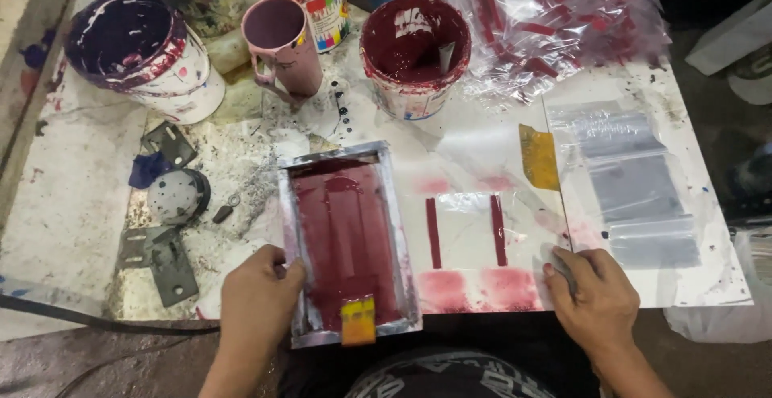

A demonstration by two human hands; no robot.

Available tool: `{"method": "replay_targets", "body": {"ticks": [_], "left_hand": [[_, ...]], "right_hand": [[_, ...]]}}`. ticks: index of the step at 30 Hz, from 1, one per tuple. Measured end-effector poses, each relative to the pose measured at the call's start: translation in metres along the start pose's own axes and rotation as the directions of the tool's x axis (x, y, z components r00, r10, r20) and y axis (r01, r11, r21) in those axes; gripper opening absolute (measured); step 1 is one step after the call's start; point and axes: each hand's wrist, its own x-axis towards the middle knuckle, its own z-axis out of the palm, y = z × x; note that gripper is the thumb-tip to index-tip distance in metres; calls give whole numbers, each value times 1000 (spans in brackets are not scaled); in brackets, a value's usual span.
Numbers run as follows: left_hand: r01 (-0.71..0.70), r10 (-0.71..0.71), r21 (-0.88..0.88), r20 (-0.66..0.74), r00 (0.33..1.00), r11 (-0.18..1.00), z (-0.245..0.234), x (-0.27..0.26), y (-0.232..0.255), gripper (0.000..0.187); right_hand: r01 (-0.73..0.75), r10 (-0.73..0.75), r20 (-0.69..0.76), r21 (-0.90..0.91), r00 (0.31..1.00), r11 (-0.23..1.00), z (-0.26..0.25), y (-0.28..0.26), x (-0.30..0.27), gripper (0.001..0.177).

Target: The person stirs dark red ink in a container using a stick, then pours it into a rectangular metal tray. They spread the ink evenly across the tray with their fingers and place a clear plastic sheet over a white surface on the table.

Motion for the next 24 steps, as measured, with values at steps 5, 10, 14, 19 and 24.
{"method": "replay_targets", "body": {"ticks": [5,10,14,19,24], "left_hand": [[-67,66,35,17,998,997,17,7,5,34],[-75,74,23,41,996,997,31,14,8,36],[-99,99,6,26,995,995,39,18,6,30],[-117,118,-29,32,993,993,38,16,9,28],[-162,161,-31,-6,987,986,46,19,4,23]], "right_hand": [[31,-31,-13,6,999,1000,0,-1,2,17],[21,-21,-23,28,1000,999,0,-2,0,19],[11,-10,-17,44,1000,999,1,-3,1,20],[20,-20,-9,30,1000,999,2,-1,-2,20],[27,-26,-23,29,999,999,4,0,-4,19]]}}
